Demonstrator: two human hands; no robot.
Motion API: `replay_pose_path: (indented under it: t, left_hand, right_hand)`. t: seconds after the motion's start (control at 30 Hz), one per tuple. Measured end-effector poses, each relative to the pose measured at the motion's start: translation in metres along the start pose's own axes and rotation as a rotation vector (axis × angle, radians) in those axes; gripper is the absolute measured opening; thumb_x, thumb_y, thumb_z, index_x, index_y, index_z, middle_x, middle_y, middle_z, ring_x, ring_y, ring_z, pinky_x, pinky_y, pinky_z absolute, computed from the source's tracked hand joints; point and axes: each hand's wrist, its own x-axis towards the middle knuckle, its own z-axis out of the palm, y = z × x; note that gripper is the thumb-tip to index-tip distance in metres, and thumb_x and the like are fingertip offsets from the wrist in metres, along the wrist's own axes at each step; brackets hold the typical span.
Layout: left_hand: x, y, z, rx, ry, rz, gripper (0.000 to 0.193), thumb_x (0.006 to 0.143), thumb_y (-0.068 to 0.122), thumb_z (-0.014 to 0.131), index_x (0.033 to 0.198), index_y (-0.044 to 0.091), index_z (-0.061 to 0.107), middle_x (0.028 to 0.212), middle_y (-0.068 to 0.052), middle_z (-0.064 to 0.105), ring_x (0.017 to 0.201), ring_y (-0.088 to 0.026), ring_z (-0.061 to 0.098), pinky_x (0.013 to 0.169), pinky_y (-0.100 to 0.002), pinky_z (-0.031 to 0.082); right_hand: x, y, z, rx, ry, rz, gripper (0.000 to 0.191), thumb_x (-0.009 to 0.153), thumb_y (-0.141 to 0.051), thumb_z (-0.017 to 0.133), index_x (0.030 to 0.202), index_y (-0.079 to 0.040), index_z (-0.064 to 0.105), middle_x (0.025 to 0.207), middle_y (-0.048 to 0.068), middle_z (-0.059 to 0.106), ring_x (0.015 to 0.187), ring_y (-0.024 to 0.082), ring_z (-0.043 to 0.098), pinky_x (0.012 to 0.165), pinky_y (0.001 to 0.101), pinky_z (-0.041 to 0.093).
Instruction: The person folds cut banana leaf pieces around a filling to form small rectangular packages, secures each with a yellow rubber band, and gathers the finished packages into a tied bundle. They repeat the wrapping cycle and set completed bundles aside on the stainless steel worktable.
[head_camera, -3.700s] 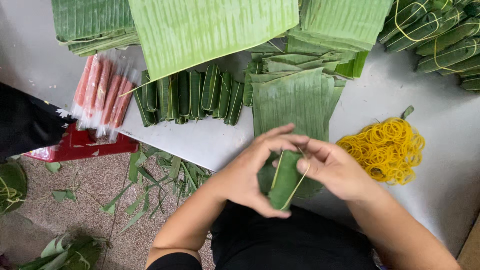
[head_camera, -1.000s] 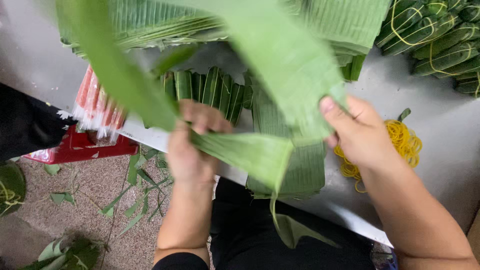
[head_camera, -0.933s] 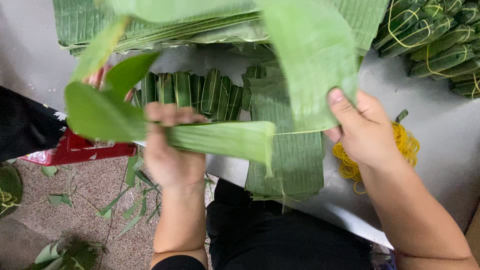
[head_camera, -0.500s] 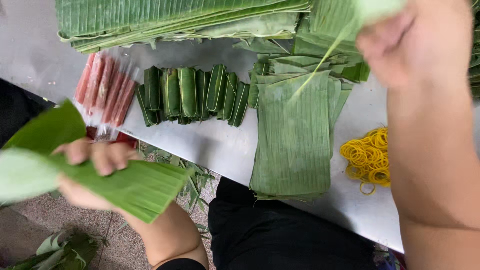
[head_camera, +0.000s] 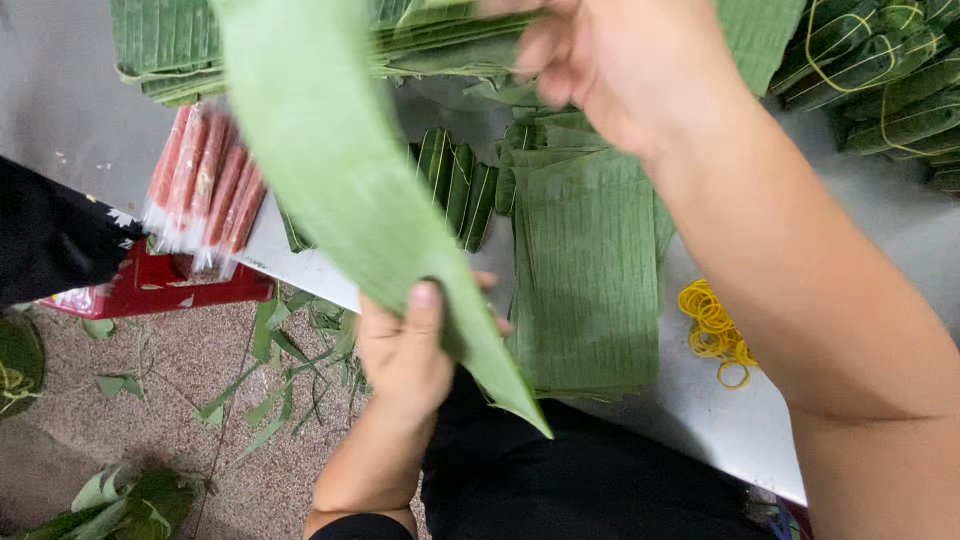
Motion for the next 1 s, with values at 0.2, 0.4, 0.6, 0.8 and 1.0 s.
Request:
replay_pose_path:
  t: [0.2,0.4,0.6,0.8,1.0]
  left_hand:
    - [0.012,-0.006,0.028,0.510,-0.625,0.121,0.032,0.121,0.023,0.044,0.139,0.001,0.057,0.122,-0.016,0.071,0.111,-0.023,0.070,0.104,-0.036,0.056]
    - [0.014,-0.038,0.033,0.279,-0.458,-0.228,0.037,0.113,0.028,0.049,0.137,0.001,0.057,0.120,-0.009,0.070,0.109,-0.012,0.064,0.097,-0.031,0.053]
    - [0.026,-0.018,0.021,0.852,-0.856,0.380,0.007,0.101,0.014,0.065,0.106,0.008,0.064,0.094,-0.013,0.068,0.086,-0.031,0.068,0.077,-0.038,0.052]
    - [0.016,-0.002,0.001,0.407,-0.915,0.116,0.008,0.107,0.008,0.058,0.113,0.006,0.063,0.102,-0.010,0.072,0.087,-0.025,0.073,0.075,-0.035,0.057]
    - [0.014,0.007,-0.015,-0.141,0.109,0.130,0.025,0.104,0.023,0.062,0.120,0.006,0.068,0.093,-0.018,0.072,0.070,-0.031,0.069,0.062,-0.044,0.058]
  right_hand:
    - [-0.098,-0.023,0.005,-0.118,-0.263,0.078,0.039,0.106,-0.026,0.057,0.134,0.002,0.058,0.139,0.019,0.067,0.114,0.027,0.070,0.094,0.0402,0.057]
    - [-0.122,-0.013,0.001,-0.185,-0.074,-0.135,0.076,0.103,-0.013,0.071,0.165,-0.004,0.028,0.163,0.016,0.043,0.149,0.023,0.046,0.127,0.0388,0.043]
    - [-0.133,-0.003,-0.012,-0.146,0.156,-0.409,0.063,0.117,-0.024,0.064,0.166,-0.012,0.028,0.162,0.008,0.041,0.143,0.018,0.047,0.121,0.0341,0.041]
    - [-0.115,0.006,-0.035,-0.090,0.192,-0.006,0.054,0.110,-0.037,0.057,0.149,-0.001,0.051,0.146,0.016,0.059,0.119,0.024,0.062,0.098,0.0382,0.050]
    - [-0.069,0.055,0.016,0.180,-0.036,0.291,0.051,0.100,-0.038,0.060,0.139,-0.005,0.058,0.134,0.010,0.069,0.110,0.018,0.067,0.090,0.0349,0.053]
